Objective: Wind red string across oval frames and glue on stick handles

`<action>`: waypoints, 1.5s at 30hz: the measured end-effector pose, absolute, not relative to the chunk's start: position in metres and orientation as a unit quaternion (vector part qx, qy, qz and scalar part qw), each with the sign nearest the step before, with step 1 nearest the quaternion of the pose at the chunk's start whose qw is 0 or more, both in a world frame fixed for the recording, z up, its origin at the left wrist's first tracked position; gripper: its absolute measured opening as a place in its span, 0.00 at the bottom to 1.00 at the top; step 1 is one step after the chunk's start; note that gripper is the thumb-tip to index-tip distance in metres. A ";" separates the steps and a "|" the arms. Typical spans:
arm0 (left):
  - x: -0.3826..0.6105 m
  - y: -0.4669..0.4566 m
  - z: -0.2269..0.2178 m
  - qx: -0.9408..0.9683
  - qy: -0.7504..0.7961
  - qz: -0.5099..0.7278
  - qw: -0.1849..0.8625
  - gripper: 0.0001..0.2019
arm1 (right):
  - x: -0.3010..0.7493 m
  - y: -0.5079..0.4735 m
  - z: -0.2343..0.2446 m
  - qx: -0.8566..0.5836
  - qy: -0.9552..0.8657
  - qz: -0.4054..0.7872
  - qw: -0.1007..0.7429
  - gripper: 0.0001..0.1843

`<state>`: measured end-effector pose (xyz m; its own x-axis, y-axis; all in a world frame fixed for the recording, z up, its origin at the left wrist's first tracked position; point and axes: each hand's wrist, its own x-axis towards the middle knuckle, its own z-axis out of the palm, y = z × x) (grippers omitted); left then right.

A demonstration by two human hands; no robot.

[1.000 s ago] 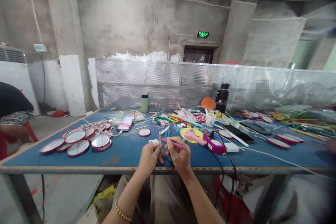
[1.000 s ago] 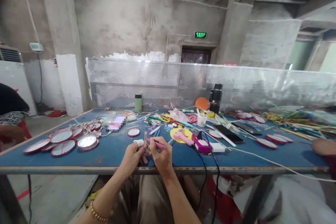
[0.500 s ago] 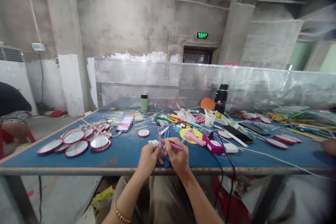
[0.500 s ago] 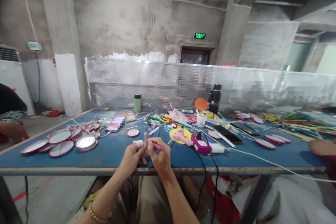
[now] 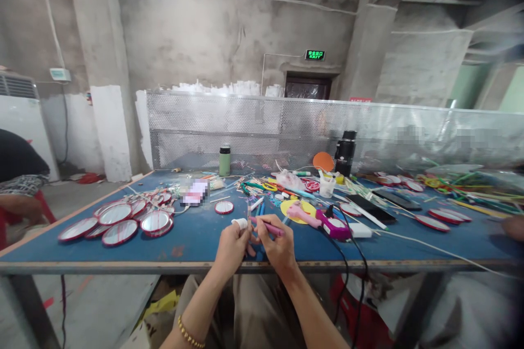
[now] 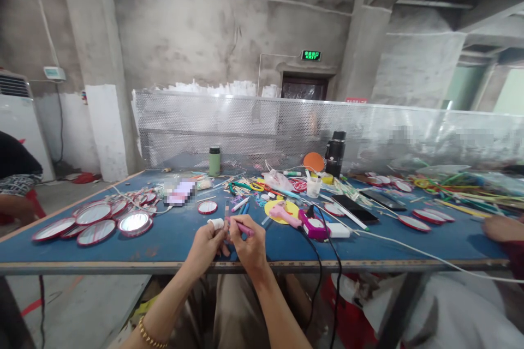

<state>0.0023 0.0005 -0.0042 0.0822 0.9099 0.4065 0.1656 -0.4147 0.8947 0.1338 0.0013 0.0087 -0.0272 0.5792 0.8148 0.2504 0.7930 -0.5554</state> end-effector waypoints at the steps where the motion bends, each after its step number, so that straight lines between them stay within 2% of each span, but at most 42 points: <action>1: 0.002 0.000 -0.004 0.648 0.416 0.537 0.346 0.17 | 0.134 0.001 0.009 -0.293 -0.707 0.130 0.631 0.07; 11: 0.002 0.006 -0.012 0.638 0.415 0.541 0.358 0.13 | 0.135 0.003 0.004 -0.309 -0.676 0.099 0.662 0.07; 20: 0.003 0.003 -0.008 0.633 0.421 0.533 0.372 0.16 | 0.134 0.002 0.007 -0.303 -0.697 0.089 0.643 0.08; 45: 0.001 0.003 -0.008 0.648 0.420 0.533 0.346 0.14 | 0.133 0.003 0.006 -0.296 -0.709 0.091 0.634 0.07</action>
